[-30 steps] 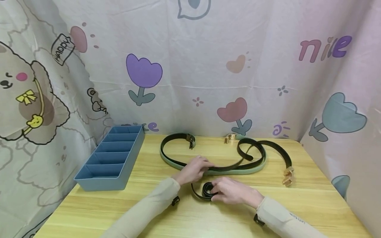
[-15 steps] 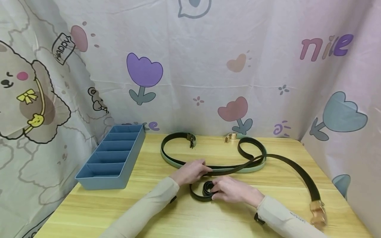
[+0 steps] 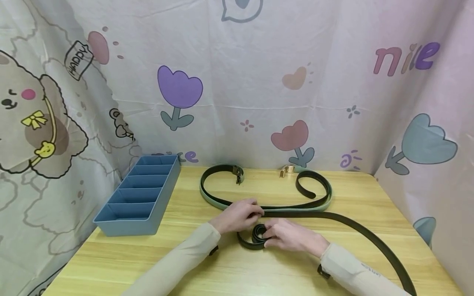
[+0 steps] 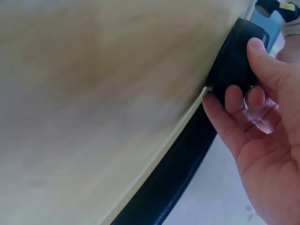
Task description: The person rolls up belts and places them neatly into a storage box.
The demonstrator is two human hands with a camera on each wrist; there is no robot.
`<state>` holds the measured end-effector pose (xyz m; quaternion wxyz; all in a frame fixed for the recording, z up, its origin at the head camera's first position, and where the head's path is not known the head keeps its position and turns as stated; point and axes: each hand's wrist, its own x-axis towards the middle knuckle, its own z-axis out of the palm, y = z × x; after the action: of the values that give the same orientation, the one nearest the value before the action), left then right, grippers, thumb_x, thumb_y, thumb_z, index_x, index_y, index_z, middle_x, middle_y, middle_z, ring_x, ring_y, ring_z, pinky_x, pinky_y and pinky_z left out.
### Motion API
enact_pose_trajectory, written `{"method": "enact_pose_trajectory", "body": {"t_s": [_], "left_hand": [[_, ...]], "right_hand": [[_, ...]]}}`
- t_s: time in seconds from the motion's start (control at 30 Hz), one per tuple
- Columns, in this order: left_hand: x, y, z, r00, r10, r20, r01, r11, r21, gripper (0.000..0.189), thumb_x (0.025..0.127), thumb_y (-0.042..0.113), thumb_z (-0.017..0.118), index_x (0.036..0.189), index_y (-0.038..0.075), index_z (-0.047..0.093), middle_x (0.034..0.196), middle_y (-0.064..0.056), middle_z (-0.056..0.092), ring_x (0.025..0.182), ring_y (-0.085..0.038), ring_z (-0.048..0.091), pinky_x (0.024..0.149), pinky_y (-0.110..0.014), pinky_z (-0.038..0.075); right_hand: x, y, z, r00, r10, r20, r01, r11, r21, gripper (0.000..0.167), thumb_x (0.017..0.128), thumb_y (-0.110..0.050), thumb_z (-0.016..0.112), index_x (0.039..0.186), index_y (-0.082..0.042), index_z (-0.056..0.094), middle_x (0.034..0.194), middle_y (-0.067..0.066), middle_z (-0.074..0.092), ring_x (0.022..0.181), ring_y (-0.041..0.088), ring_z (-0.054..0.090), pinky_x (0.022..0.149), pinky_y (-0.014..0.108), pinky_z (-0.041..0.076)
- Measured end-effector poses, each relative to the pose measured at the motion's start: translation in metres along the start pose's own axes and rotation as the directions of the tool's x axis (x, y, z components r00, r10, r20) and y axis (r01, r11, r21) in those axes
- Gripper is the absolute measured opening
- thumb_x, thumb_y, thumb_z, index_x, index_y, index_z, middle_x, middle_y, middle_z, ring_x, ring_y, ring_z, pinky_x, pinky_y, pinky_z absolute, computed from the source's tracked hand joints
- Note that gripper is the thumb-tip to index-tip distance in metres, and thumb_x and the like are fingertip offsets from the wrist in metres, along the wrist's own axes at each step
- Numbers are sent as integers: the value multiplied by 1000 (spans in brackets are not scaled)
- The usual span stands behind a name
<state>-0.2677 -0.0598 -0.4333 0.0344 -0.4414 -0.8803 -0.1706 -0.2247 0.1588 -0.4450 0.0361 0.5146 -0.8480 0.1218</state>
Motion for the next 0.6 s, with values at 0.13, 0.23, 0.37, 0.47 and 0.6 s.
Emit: {"method": "enact_pose_trajectory", "body": {"t_s": [0.13,0.23,0.37,0.47,0.6], "left_hand": [[-5,4,-5,990,36,133,-13,986,-168,42,85,45,69,121,22,67,100,10,62,80,-3,54,69,-16,44],[-7,7,-3,965,72,252,-25,983,-184,56,74,49,79,123,26,61,104,13,62,87,0,55,76,-15,46],[-9,10,1,947,113,301,-82,990,-111,61,70,37,85,123,25,57,116,10,63,99,1,56,88,-16,45],[-10,11,5,953,118,279,-98,992,-84,57,73,31,84,123,22,59,118,10,64,100,1,56,89,-14,45],[-9,12,8,962,124,243,-102,990,-102,48,73,31,85,116,22,64,108,13,66,92,4,57,83,-11,45]], "right_hand": [[-1,2,-2,1000,-9,-7,9,1000,10,11,90,-28,69,95,-20,75,89,-11,57,82,-4,50,76,14,47],[-1,4,-2,1000,-18,-5,18,1000,20,12,90,-28,69,97,-20,75,89,-11,57,82,-3,50,76,14,47],[-2,4,-3,999,-32,-5,32,999,27,14,90,-29,69,98,-19,76,91,-10,58,85,-2,51,79,15,48],[-3,4,-3,999,-38,2,38,999,18,15,90,-30,68,99,-21,75,93,-9,59,87,-2,51,80,15,48],[-7,4,-3,999,-31,8,31,999,19,17,92,-28,66,105,-21,74,97,-10,60,88,-4,52,80,14,48]]}}
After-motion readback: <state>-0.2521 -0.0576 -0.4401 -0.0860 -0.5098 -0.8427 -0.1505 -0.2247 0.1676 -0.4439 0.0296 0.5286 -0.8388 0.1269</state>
